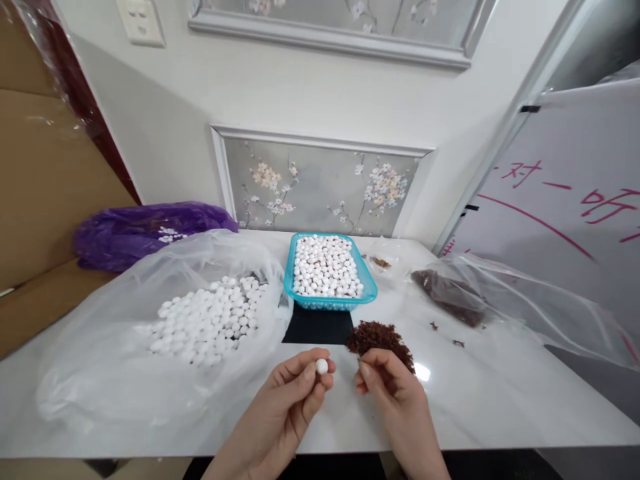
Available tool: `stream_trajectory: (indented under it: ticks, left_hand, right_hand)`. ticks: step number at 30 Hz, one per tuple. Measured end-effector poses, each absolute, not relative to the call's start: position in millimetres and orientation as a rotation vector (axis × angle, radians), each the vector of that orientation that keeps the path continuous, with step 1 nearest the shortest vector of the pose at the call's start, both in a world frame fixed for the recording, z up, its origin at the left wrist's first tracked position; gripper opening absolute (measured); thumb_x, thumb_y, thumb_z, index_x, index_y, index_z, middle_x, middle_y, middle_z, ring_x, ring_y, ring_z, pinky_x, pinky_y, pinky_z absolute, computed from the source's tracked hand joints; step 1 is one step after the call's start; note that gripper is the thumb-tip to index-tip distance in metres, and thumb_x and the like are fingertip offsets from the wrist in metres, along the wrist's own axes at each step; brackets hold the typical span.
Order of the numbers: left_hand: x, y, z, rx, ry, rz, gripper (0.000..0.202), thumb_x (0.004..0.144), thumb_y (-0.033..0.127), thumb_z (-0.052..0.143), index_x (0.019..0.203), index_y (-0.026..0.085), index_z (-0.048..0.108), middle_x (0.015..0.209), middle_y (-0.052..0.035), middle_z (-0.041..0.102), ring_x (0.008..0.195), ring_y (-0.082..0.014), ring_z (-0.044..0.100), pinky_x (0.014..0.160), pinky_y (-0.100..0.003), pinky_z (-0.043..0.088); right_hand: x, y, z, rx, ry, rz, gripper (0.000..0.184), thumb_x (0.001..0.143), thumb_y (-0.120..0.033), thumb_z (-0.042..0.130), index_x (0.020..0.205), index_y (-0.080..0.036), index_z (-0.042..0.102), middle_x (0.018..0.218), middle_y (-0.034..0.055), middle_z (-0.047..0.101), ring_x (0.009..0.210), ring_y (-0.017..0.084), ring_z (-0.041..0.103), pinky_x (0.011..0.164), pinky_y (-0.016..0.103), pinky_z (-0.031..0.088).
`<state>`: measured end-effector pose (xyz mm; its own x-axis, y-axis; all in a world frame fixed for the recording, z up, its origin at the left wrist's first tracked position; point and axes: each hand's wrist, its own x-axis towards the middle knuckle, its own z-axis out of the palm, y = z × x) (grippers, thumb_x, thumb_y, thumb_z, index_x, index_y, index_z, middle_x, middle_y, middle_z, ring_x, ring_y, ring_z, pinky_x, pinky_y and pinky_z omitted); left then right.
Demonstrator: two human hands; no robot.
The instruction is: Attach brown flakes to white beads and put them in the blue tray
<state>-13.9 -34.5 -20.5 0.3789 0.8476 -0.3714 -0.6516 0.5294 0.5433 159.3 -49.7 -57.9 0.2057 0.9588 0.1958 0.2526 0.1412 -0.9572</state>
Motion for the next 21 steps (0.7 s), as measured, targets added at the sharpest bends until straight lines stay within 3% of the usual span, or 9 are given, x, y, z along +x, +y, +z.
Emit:
stream_trajectory:
  ticks: [7,14,21]
  left_hand:
    - [-9,-32,-37,0.345,0.622,0.965,0.011,0.081,0.016,0.062,0.090,0.013,0.067,0.077,-0.0020,0.062,0.062,-0.0046,0.059,0.062,-0.014,0.051]
    - [-6,-33,-40,0.532,0.525,0.955,0.021,0.089,0.026,0.050,0.074,0.014,0.060,0.063,0.0006,0.052,0.057,-0.0076,0.052,0.060,-0.021,0.044]
    - [-5,-34,-40,0.518,0.520,0.984,0.019,0.090,0.026,0.048,0.081,0.014,0.060,0.066,0.0007,0.053,0.058,-0.0082,0.051,0.062,-0.023,0.043]
  right_hand:
    - [141,-63,-41,-1.024,-1.101,1.335,0.010,0.079,-0.028,0.066,0.078,-0.018,0.064,0.068,0.0017,0.068,0.063,0.014,0.062,0.065,0.027,0.051]
    - [126,-64,-33,-1.005,-1.015,1.269,0.014,0.078,-0.031,0.065,0.076,-0.018,0.061,0.062,-0.0002,0.064,0.060,0.013,0.059,0.061,0.025,0.048]
    - [120,-65,-31,-1.078,-1.063,1.197,0.014,0.082,-0.030,0.060,0.076,-0.018,0.061,0.064,-0.0015,0.062,0.063,0.012,0.057,0.063,0.022,0.046]
